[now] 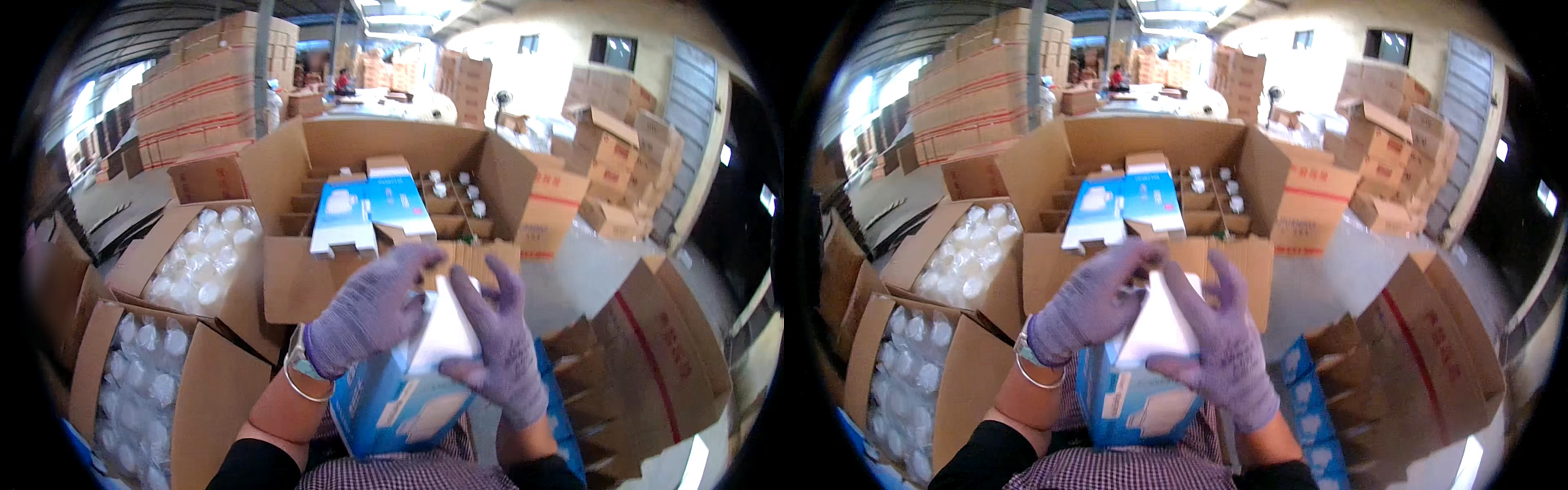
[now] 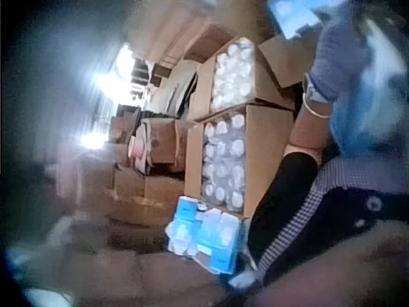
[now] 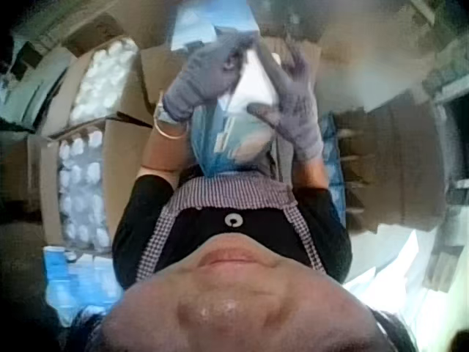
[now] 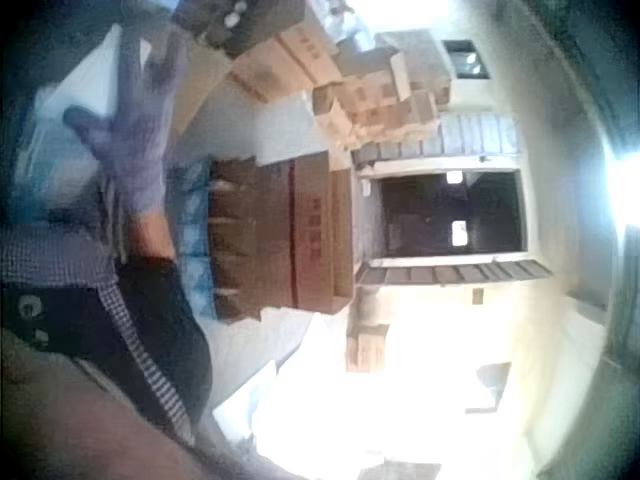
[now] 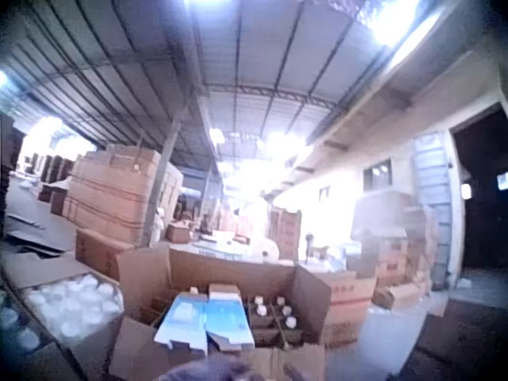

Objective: The person assembles blue product boxes and places them into a larger shipping carton. They then pick up white thermos bottles from a bulk box, screw on the lids, and place them into the assembled blue boxes. The process involves repetitive folding, assembly, and packing of the items.

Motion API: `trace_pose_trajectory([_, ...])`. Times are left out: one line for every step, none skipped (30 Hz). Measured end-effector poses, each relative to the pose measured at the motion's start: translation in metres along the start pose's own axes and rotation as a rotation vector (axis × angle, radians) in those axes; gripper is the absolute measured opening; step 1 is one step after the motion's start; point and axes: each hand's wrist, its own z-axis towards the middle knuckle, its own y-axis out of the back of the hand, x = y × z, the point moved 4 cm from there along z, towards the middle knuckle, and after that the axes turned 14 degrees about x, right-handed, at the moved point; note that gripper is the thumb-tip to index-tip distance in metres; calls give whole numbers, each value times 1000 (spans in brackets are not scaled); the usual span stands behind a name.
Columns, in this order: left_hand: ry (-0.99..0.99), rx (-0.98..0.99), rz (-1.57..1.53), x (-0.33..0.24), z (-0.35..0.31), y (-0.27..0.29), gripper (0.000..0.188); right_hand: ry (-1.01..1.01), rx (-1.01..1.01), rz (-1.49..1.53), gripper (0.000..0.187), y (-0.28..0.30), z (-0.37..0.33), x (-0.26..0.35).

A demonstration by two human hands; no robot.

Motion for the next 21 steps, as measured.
trace_pose_trajectory([15,-69,30,7,-6,3,47,35,15,-30,89,3,3,1])
trace_pose_trajectory([-33,-225,29,1,-8,7,40,151,77,-153,79,4,0,-5])
trace_pose_trajectory([-9,-324,-86,6,-15,4,36,166,146,-75,74,2,-2,-3])
trace_pose_trajectory([23,-430,-183,7,-27,5,32,200,208,11,69,2,-4,3])
trace_pose_trajectory([72,-439,-367,13,-31,-3,27,208,226,-1,66,5,-11,3])
trace_pose_trajectory([157,-383,-379,20,-37,-10,25,221,245,-10,63,7,-17,4])
trace_pose_trajectory([191,-293,-405,21,-42,-14,26,253,270,-23,61,9,-21,6])
trace_pose_trajectory([227,-206,-427,20,-45,-18,27,271,313,-14,59,9,-24,6])
trace_pose_trajectory([213,-222,-442,15,-48,-20,28,292,354,-2,58,8,-26,6])
trace_pose_trajectory([207,-248,-448,2,-51,-19,28,327,399,15,57,8,-28,9])
trace_pose_trajectory([197,-281,-458,-7,-55,-17,29,279,485,-3,53,12,-27,18])
trace_pose_trajectory([191,-307,-489,-14,-61,-15,29,327,356,172,56,14,-30,20])
trace_pose_trajectory([163,-337,-524,-25,-63,-11,29,374,217,324,59,23,-32,22])
trace_pose_trajectory([136,-367,-558,-32,-66,-8,30,403,98,465,58,31,-35,20])
trace_pose_trajectory([55,-332,-583,-41,-70,-4,34,389,-42,678,57,36,-37,11])
trace_pose_trajectory([-35,-291,-615,-50,-72,-1,39,368,-192,888,56,40,-37,-3])
trace_pose_trajectory([-89,-284,-607,-61,-79,-6,36,323,-296,1037,55,35,-30,-20])
trace_pose_trajectory([-142,-276,-599,-70,-83,-12,34,201,-254,1046,54,23,-16,-37])
trace_pose_trajectory([-303,-153,-534,-90,-84,-7,28,69,-59,987,53,7,1,-40])
trace_pose_trajectory([-522,15,-499,-123,-71,-5,22,-7,141,905,53,-15,-4,-58])
trace_pose_trajectory([-668,102,-357,-139,-59,-4,21,26,383,779,54,-41,-6,-70])
